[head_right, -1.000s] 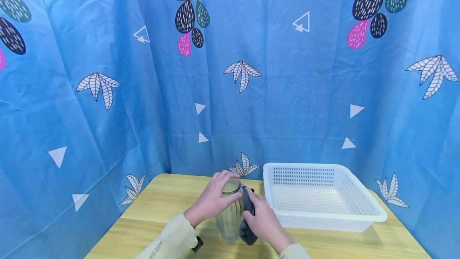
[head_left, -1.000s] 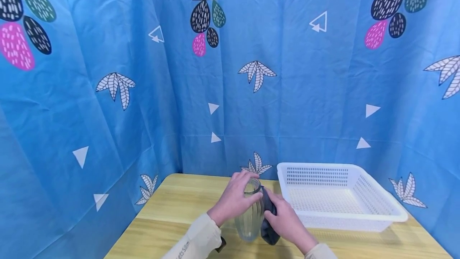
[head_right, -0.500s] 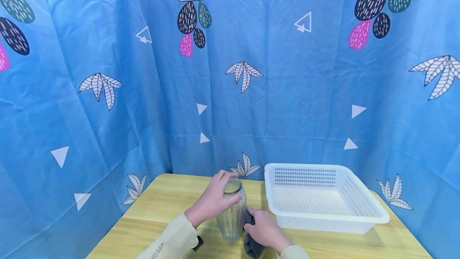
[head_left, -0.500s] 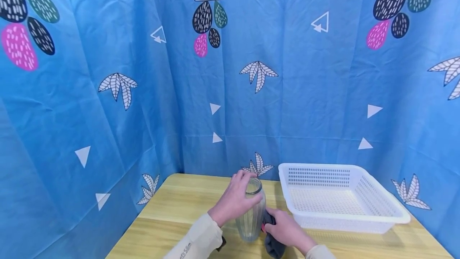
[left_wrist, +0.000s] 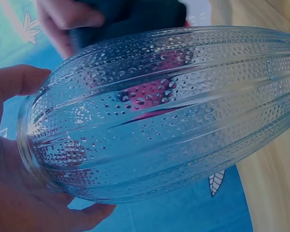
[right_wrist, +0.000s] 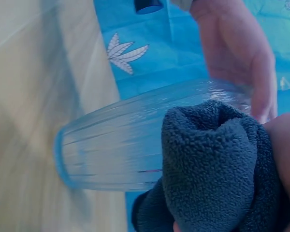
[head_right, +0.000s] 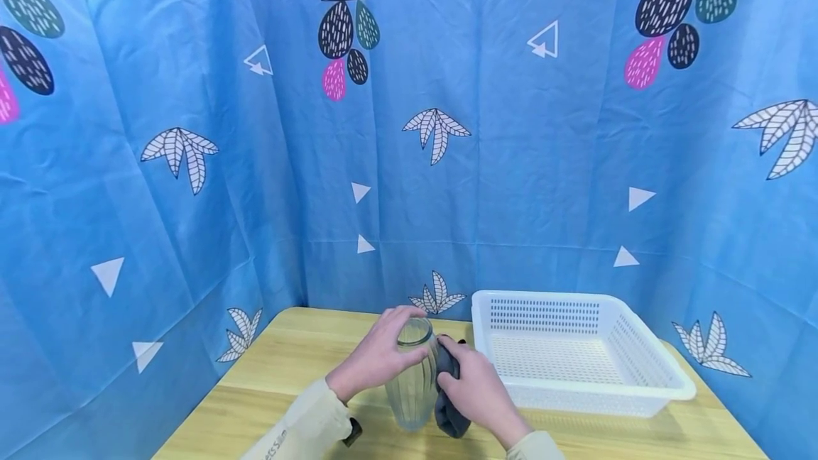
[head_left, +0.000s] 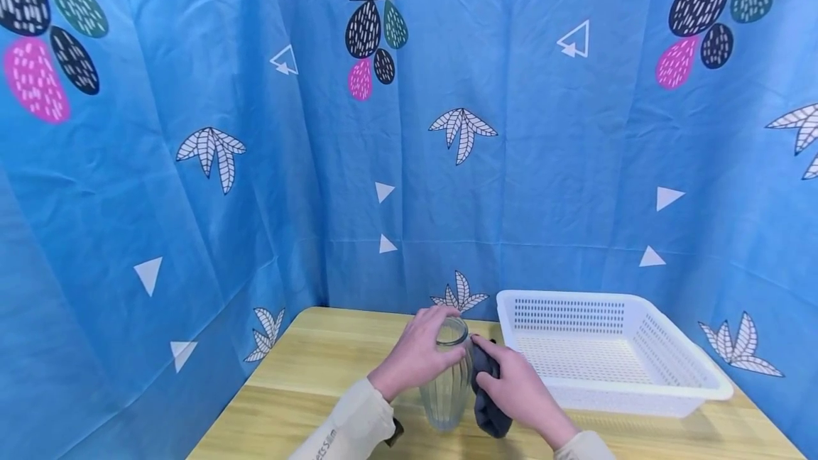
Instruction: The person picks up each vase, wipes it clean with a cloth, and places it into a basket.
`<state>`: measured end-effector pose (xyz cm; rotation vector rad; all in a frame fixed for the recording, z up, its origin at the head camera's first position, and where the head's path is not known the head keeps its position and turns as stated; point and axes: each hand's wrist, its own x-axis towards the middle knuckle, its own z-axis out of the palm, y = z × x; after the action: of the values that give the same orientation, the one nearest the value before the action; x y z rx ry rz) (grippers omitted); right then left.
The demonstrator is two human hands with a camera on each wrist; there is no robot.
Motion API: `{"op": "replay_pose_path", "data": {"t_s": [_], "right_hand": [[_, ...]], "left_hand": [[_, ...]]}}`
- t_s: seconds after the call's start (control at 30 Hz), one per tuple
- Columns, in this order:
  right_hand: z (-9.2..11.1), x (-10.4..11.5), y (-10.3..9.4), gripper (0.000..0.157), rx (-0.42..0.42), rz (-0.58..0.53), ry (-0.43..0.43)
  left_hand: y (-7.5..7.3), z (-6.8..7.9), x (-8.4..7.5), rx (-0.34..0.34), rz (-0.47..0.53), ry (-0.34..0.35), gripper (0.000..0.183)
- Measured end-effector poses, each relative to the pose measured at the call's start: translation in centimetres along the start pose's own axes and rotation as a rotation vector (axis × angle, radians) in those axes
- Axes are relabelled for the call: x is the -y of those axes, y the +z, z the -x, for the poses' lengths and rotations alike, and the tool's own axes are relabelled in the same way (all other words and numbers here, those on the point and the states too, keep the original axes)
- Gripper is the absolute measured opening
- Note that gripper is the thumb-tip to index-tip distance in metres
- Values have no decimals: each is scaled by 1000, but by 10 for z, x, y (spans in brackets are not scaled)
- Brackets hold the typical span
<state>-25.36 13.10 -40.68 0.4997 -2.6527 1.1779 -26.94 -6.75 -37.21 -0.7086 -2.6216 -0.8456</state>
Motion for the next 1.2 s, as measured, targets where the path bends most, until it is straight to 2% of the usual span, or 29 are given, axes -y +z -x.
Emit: {"op": "replay_pose_path", "data": {"t_s": [0.2,0.3,0.57,0.77,0.93,1.2], "right_hand": [[-2,14,-11,67,-193,14,-139],[-3,16,-10,70,-225,28,-186],[-1,5,1,72,-116,52,-54],[-2,-4,10,69,-65,5,-19],[-2,-14,17,68,22,-43,0],[2,-28,24,68,159,3,-5]], "left_hand": [[0,-3,1,-23,5,56,52],[0,-4,2,-29,20,78,53],[6,-7,3,-2,9,108,55],[5,-5,4,-5,-13,97,52],[4,-3,5,-9,-23,98,51],[5,-1,7,-19,-28,113,54]]}}
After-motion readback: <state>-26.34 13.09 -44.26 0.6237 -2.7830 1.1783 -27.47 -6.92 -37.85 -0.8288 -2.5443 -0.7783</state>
